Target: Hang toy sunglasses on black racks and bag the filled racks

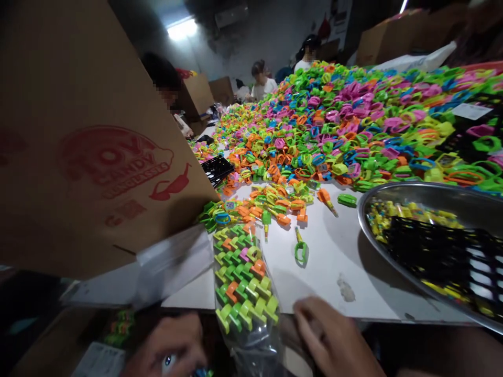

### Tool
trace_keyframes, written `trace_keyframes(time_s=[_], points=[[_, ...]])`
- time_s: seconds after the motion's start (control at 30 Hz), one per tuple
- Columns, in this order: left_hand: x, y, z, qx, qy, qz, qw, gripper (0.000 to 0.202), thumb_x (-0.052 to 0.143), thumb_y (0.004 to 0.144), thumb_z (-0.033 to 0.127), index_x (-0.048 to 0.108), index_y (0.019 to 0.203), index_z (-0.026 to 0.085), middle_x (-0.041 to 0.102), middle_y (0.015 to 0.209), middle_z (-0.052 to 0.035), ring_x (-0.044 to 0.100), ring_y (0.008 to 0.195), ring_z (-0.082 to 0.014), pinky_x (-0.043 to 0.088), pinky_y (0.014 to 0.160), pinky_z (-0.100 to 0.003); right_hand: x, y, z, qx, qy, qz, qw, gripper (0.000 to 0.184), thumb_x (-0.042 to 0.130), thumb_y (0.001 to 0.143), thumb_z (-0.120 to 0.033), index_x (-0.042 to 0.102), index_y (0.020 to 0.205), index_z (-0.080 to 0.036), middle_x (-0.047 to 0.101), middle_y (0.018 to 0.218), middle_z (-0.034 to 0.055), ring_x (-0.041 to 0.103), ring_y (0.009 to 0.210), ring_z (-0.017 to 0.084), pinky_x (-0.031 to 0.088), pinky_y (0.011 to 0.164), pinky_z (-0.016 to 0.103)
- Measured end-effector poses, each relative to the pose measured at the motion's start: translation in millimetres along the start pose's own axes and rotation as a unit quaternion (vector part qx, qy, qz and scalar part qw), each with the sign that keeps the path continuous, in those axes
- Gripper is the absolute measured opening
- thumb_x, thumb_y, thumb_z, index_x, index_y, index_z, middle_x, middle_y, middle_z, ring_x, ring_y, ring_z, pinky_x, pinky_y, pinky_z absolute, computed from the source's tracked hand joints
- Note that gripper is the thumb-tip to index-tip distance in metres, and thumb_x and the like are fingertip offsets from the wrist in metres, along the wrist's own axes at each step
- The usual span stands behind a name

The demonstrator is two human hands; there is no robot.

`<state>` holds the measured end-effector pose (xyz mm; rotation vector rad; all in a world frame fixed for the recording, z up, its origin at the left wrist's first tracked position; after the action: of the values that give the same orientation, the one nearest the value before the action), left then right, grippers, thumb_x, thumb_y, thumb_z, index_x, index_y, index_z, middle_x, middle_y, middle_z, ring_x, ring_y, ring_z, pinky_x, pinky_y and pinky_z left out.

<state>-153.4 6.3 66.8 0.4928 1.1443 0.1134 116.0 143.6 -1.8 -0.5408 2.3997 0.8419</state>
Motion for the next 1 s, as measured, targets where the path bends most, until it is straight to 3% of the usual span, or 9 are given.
trace_keyframes(time_s=[0.07, 0.13, 0.2, 0.3, 0.57, 0.67, 0.77, 0.87, 1.0], points=[[-1.6, 19.3, -33.1, -0.14, -0.063, 0.107, 0.982, 0.018, 0.057, 0.111, 0.027, 0.074, 0.111, 0.025, 0.08, 0.106, -0.0056, 0.076, 0.098, -0.0196, 0.063, 0.086, -0.031, -14.0, 37.4, 3.6, 0.055, 0.018, 0.114, 0.992, 0.012, 0.061, 0.11, -0.034, 0.073, 0.11, -0.029, 0.083, 0.099, -0.0002, 0.079, 0.084, 0.018, 0.059, 0.063, 0.022], [17.7, 42.9, -56.7, -0.214, -0.104, 0.146, 0.96, 0.036, 0.049, 0.114, 0.037, 0.065, 0.143, 0.024, 0.071, 0.146, -0.012, 0.066, 0.136, -0.0257, 0.057, 0.114, -0.046, 2.2, 89.8, -2.5, 0.039, 0.058, 0.099, 0.993, 0.023, 0.056, 0.112, -0.04, 0.075, 0.118, -0.028, 0.081, 0.121, 0.004, 0.076, 0.113, 0.022, 0.061, 0.092, 0.03], [44.3, 65.0, -69.6, -0.264, -0.127, 0.116, 0.949, 0.054, 0.045, 0.113, 0.046, 0.053, 0.159, 0.018, 0.051, 0.168, -0.0156, 0.044, 0.159, -0.0302, 0.035, 0.133, -0.058, 35.7, 142.4, -8.8, 0.02, 0.109, 0.009, 0.994, 0.033, 0.049, 0.113, -0.045, 0.074, 0.123, -0.026, 0.076, 0.134, 0.0086, 0.067, 0.131, 0.028, 0.049, 0.117, 0.045], [73.3, 80.3, -73.4, -0.334, -0.165, 0.004, 0.928, 0.07, 0.034, 0.114, 0.051, 0.029, 0.174, 0.015, 0.019, 0.184, -0.0081, 0.013, 0.172, -0.026, 0.012, 0.141, -0.053, 79.9, 191.6, -9.3, 0.029, 0.136, -0.109, 0.984, 0.037, 0.046, 0.11, -0.046, 0.074, 0.108, -0.023, 0.079, 0.118, 0.0121, 0.07, 0.115, 0.03, 0.054, 0.107, 0.048], [70.4, 79.8, -70.9, -0.325, -0.185, -0.032, 0.927, 0.069, 0.032, 0.113, 0.052, 0.036, 0.173, 0.019, 0.026, 0.183, -0.0015, 0.005, 0.173, -0.0216, 0.007, 0.142, -0.045, 106.6, 192.4, -3.7, 0.067, 0.193, -0.179, 0.962, 0.036, 0.043, 0.108, -0.051, 0.066, 0.098, -0.025, 0.076, 0.109, 0.0073, 0.07, 0.109, 0.027, 0.055, 0.105, 0.042], [67.8, 79.4, -72.0, -0.332, -0.226, -0.008, 0.916, 0.068, 0.037, 0.112, 0.055, 0.04, 0.171, 0.021, 0.026, 0.183, -0.0028, 0.007, 0.173, -0.022, 0.007, 0.142, -0.046, 106.1, 194.3, -8.3, 0.111, 0.196, -0.158, 0.961, 0.041, 0.042, 0.107, -0.056, 0.066, 0.098, -0.024, 0.075, 0.106, 0.0082, 0.071, 0.105, 0.028, 0.057, 0.102, 0.044], [60.1, 60.6, -65.6, -0.366, -0.282, 0.06, 0.885, 0.073, 0.043, 0.11, 0.062, 0.036, 0.173, 0.025, 0.014, 0.186, -0.0014, 0.006, 0.173, -0.0226, 0.008, 0.141, -0.042, 87.3, 169.5, -6.9, 0.174, 0.194, -0.082, 0.962, 0.052, 0.036, 0.109, -0.062, 0.065, 0.126, -0.023, 0.071, 0.134, 0.0138, 0.067, 0.126, 0.031, 0.055, 0.109, 0.048], [67.5, 9.9, -53.3, -0.474, -0.362, 0.165, 0.786, 0.085, 0.052, 0.105, 0.07, 0.022, 0.176, 0.035, 0.013, 0.186, 0.0013, 0.006, 0.172, -0.0234, 0.01, 0.141, -0.041, 55.6, 89.0, 11.2, 0.303, 0.193, 0.031, 0.933, 0.068, 0.043, 0.104, -0.076, 0.053, 0.154, -0.031, 0.057, 0.163, 0.0116, 0.057, 0.147, 0.034, 0.057, 0.11, 0.047], [122.6, -58.6, -14.9, -0.57, -0.57, 0.214, 0.552, 0.11, 0.071, 0.09, 0.078, 0.023, 0.176, 0.029, 0.048, 0.172, -0.013, 0.031, 0.166, -0.0355, 0.026, 0.138, -0.048, 45.8, -41.5, 24.1, 0.437, 0.208, -0.009, 0.875, 0.075, 0.053, 0.097, -0.08, 0.058, 0.154, -0.032, 0.071, 0.149, 0.013, 0.069, 0.136, 0.038, 0.06, 0.109, 0.046]])
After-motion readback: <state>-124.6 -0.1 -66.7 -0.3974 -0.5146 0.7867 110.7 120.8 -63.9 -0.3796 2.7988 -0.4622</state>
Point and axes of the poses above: each hand's wrist, its own y-axis towards the middle knuckle, its own x-axis out of the palm, z = x × y, the point moved 5 cm from there along y, towards the middle knuckle
